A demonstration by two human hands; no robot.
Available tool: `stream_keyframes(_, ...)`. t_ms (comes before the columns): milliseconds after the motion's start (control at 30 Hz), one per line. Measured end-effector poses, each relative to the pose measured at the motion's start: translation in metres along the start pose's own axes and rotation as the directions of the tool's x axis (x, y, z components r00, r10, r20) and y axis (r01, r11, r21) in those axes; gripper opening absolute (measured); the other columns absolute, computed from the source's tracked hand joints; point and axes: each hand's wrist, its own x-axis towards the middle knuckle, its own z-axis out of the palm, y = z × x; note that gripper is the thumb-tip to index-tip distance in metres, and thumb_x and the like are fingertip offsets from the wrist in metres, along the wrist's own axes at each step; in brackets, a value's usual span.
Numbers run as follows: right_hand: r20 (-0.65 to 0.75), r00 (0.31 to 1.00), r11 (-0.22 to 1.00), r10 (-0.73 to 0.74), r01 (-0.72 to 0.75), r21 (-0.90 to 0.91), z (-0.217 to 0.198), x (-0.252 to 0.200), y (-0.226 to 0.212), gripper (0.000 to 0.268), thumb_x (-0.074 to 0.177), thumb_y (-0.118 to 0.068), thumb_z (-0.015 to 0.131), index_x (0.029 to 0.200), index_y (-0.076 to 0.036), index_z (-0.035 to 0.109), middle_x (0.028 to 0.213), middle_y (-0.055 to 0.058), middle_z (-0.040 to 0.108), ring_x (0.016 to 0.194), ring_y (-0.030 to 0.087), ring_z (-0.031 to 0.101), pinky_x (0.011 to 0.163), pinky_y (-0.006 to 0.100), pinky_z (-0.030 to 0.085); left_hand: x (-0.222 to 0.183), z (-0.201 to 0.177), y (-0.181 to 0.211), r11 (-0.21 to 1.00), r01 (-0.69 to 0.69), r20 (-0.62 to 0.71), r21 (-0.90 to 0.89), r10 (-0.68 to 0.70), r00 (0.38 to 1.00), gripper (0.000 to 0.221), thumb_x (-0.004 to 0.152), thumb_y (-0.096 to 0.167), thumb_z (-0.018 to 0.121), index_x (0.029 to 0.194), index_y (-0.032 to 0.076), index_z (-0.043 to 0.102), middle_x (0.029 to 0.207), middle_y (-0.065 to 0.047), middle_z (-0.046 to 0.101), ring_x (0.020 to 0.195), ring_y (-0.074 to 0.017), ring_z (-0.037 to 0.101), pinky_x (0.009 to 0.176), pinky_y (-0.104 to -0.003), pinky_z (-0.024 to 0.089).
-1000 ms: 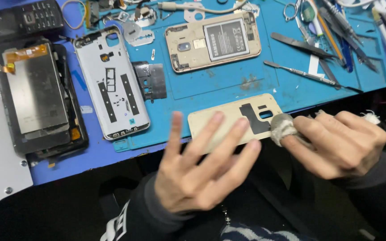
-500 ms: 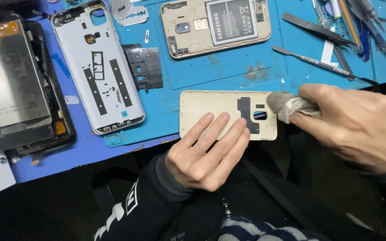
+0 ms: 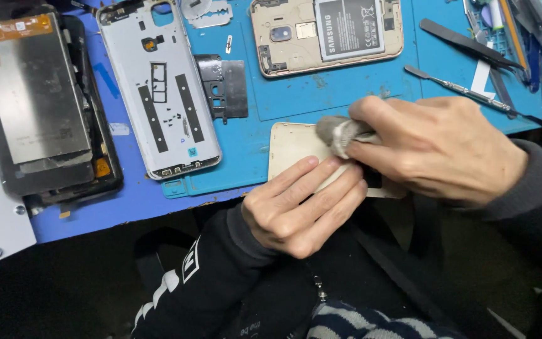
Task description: The person wipes a beige phone back cover with a cloth, rubbing its camera cutout and surfaces, then sets it down and picks up a rose-gold phone. They fit the cover onto the phone body, then wrap adhesive tape around the assembled phone, pressing the tape along its edges.
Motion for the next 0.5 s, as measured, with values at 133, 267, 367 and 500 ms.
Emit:
stream_keyframes(133,0.059,0.998,1.000,0.020,-0.019,-0.017,-0.003,-0.018,0.011,0.024,0.085,-0.024,0.062,0.107,-0.015,0.068,0.114,0.004,0.059,0.084,0.013,0.069,0.057,0.029,0.055,-0.003,0.001,-0.003,1.000,-0.001,-0.026,0.001,0.001,1.000,0.022,0.094,0.009,0.070,0.114,0.007,0.079,0.122,-0.007,0.075,0.116,-0.0230,0.071,0.104,-0.036,0.057)
stream_keyframes(267,0.300,0.950,0.996,0.088,-0.086,-0.019,-0.003,0.006,0.007,0.042,0.081,-0.021,0.062,0.123,-0.020,0.068,0.112,0.005,0.055,0.078,0.015,0.067,0.051,0.030,0.055,-0.006,0.000,-0.004,1.000,-0.004,-0.028,-0.027,0.003,1.000,0.022,0.094,0.009,0.069,0.114,0.005,0.079,0.121,-0.009,0.075,0.116,-0.0247,0.071,0.106,-0.037,0.056)
stream_keyframes(367,0.108,0.994,1.000,-0.021,0.020,0.014,-0.007,0.034,-0.003,0.031,0.087,-0.027,0.064,0.115,-0.014,0.067,0.103,0.006,0.054,0.074,0.016,0.066,0.054,0.032,0.053,-0.005,-0.002,-0.003,0.999,-0.016,-0.043,-0.035,0.014,0.999,0.024,0.092,0.010,0.069,0.113,0.002,0.078,0.119,-0.012,0.075,0.116,-0.0264,0.072,0.108,-0.037,0.056)
stream_keyframes(500,0.213,0.976,0.998,0.043,-0.053,0.039,-0.023,0.033,-0.001,0.041,0.073,-0.023,0.067,0.113,-0.016,0.069,0.099,0.006,0.054,0.063,0.021,0.068,0.048,0.036,0.055,-0.009,0.001,-0.006,0.998,-0.007,-0.075,-0.064,0.002,0.997,0.027,0.091,0.007,0.068,0.116,0.000,0.078,0.120,-0.014,0.075,0.118,-0.0269,0.072,0.109,-0.037,0.055)
